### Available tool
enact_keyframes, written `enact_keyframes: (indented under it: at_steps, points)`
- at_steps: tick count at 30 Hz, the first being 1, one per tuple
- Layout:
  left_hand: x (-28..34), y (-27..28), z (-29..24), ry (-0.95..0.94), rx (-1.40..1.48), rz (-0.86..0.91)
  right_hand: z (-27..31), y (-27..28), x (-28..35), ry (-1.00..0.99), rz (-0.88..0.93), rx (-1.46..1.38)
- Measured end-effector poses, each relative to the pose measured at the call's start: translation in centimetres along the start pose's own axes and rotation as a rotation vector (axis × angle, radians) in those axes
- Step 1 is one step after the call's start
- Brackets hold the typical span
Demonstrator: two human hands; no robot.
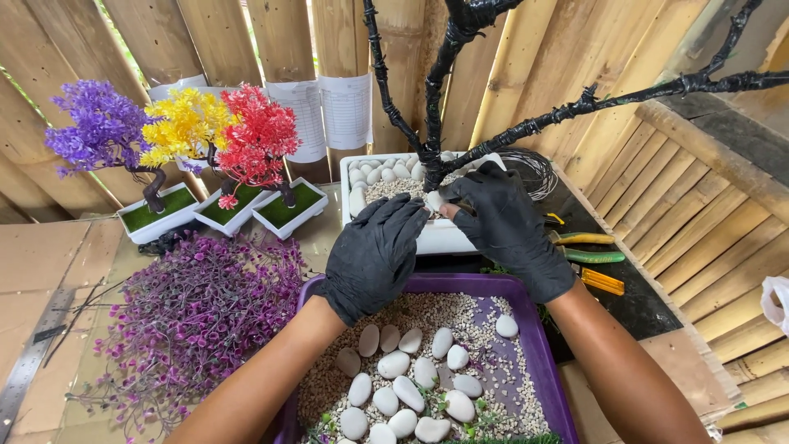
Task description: A person wearing black gloves is decorating a floral arrangement by carefully placing white stones and small artificial plant sprigs into a white pot and a purple tray.
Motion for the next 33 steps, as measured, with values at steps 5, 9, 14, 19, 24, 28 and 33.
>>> enact_keyframes:
  at_steps: [5,9,14,19,24,28,33]
  points:
    - [-1.7,0.0,-0.4,0.046,-0.038,-0.060,-1.5,0.4,0.2,0.006,0.046,-0.053]
    - [-3.1,-0.5,-0.4,0.015,-0.227,-0.165,-1.5,1.2,0.4,0.077,0.075,-0.065]
    - [-3.2,-2.1,0.6,-0.007,-0.183,-0.160,-4.1,-0.2,0.9,0.029,0.115,-0.181]
    - [-2.8,-2.1,1.1,-0.021,-0.140,-0.143,-3.8,0.8,-0.5,0.037,0.159,-0.218]
    - [-2.6,-2.8,1.5,0.019,-0.089,-0.190,-2.5,1.5,-1.2,0.100,0.196,-0.316]
    - [-2.4,-3.3,1.7,0.026,-0.088,-0.209,-2.9,1.1,-1.1,0.120,0.215,-0.329]
    - [-2.1,-3.3,1.6,-0.007,-0.070,-0.275,-4.1,0.2,-0.7,0.111,0.202,-0.364]
Point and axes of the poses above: each hand's wrist, its own x-axis away from the middle knuckle, its own y-axis out of the back of the hand, z = x × y, the point moved 4 cm from there along -x, towards the middle knuckle, and after that the axes turned 9 degrees about -z, right-handed, at the moved point
